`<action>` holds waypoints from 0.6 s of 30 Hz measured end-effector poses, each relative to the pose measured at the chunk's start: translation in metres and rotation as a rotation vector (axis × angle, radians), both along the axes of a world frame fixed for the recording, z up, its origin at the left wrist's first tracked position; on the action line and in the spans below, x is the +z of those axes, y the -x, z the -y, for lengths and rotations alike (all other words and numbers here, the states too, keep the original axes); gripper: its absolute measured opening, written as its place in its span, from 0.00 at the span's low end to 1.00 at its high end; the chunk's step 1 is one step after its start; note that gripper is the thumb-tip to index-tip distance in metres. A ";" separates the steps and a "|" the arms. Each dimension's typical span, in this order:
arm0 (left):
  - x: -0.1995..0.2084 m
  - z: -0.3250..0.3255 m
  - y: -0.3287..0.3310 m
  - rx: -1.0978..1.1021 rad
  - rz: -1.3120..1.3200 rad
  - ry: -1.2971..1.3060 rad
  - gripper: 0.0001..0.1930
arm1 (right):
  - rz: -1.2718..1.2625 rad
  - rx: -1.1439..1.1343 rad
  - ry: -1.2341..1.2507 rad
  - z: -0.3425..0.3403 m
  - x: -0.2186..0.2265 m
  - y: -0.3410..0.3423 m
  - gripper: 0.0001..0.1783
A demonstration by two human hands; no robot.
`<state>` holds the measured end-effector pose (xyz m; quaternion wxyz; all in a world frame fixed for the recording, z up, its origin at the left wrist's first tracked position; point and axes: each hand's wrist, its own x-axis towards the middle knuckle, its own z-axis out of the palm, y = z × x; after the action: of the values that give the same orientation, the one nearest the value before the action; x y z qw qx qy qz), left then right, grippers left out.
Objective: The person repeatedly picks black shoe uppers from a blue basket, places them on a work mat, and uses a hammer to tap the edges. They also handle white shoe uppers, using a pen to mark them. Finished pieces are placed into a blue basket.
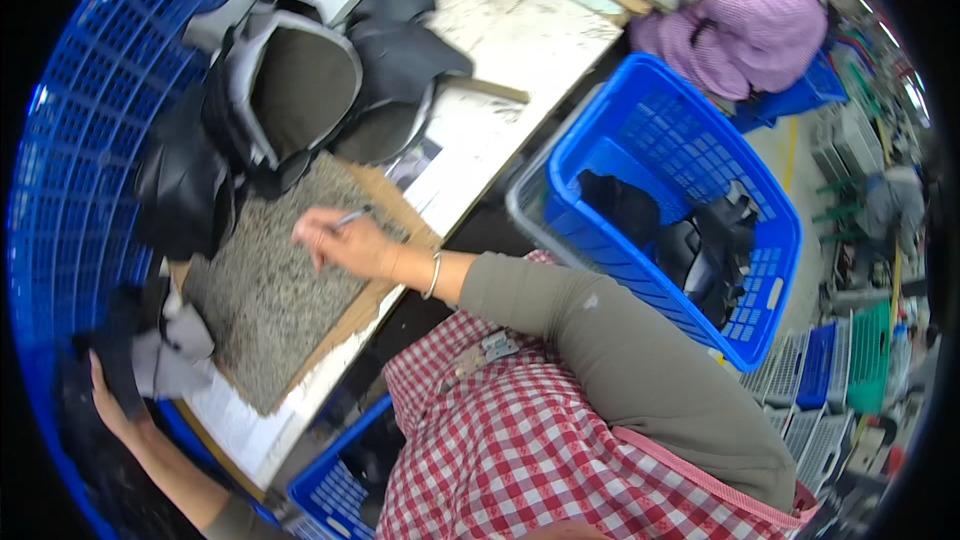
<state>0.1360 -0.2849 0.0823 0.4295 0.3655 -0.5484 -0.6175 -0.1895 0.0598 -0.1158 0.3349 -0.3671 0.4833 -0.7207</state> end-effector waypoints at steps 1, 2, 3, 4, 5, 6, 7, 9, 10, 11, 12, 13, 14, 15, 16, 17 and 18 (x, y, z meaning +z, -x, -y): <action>0.007 -0.030 0.021 0.025 -0.049 0.032 0.21 | 0.007 -0.025 0.007 0.001 0.001 0.002 0.16; 0.012 -0.056 0.044 0.018 -0.080 0.010 0.21 | -0.053 -0.079 0.127 0.001 0.001 0.003 0.18; 0.005 -0.084 0.067 -0.006 -0.087 0.008 0.19 | -0.101 -0.101 0.146 0.000 0.002 0.006 0.22; -0.008 -0.108 0.092 -0.232 -0.164 0.029 0.20 | -0.070 -0.144 0.215 0.000 0.003 0.007 0.25; -0.023 -0.127 0.120 -0.519 -0.144 0.155 0.21 | -0.212 -0.255 0.187 0.001 0.004 0.011 0.25; -0.041 -0.148 0.138 -0.584 0.126 0.442 0.23 | -0.232 -0.300 0.176 -0.003 0.004 0.012 0.27; -0.059 -0.165 0.157 -0.654 0.290 0.605 0.25 | -0.078 -0.266 0.109 -0.002 0.004 0.013 0.29; -0.080 -0.188 0.179 -0.707 0.649 1.228 0.21 | 0.093 -0.171 0.163 -0.001 0.003 0.014 0.32; -0.084 -0.196 0.181 -0.685 0.641 1.426 0.21 | 0.087 -0.170 0.152 0.000 0.001 0.013 0.32; -0.085 -0.203 0.180 -0.665 0.570 1.461 0.18 | 0.046 -0.150 0.172 0.001 0.000 0.013 0.32; -0.087 -0.212 0.175 -0.597 0.558 1.476 0.16 | 0.055 -0.157 0.158 0.003 -0.001 0.012 0.31; -0.089 -0.221 0.168 -0.528 0.566 1.481 0.14 | 0.040 -0.152 0.158 0.005 -0.002 0.011 0.31; -0.092 -0.231 0.158 -0.506 0.544 1.492 0.14 | 0.037 -0.148 0.155 0.006 -0.003 0.010 0.31; -0.101 -0.243 0.145 -0.475 0.541 1.486 0.14 | 0.053 -0.163 0.141 0.007 -0.004 0.011 0.31; -0.111 -0.252 0.134 -0.524 0.575 1.463 0.18 | 0.080 -0.183 0.174 0.008 -0.005 0.010 0.24; -0.124 -0.260 0.123 -0.548 0.676 1.370 0.21 | 0.057 -0.177 0.173 0.009 -0.005 0.010 0.25; -0.137 -0.256 0.120 -0.462 0.732 1.281 0.22 | 0.040 -0.167 0.167 0.009 -0.005 0.010 0.25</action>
<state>0.0156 -0.0286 -0.0549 0.2089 0.1029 -0.9680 -0.0934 -0.1994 0.0506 -0.1213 0.2512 -0.3377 0.4437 -0.7912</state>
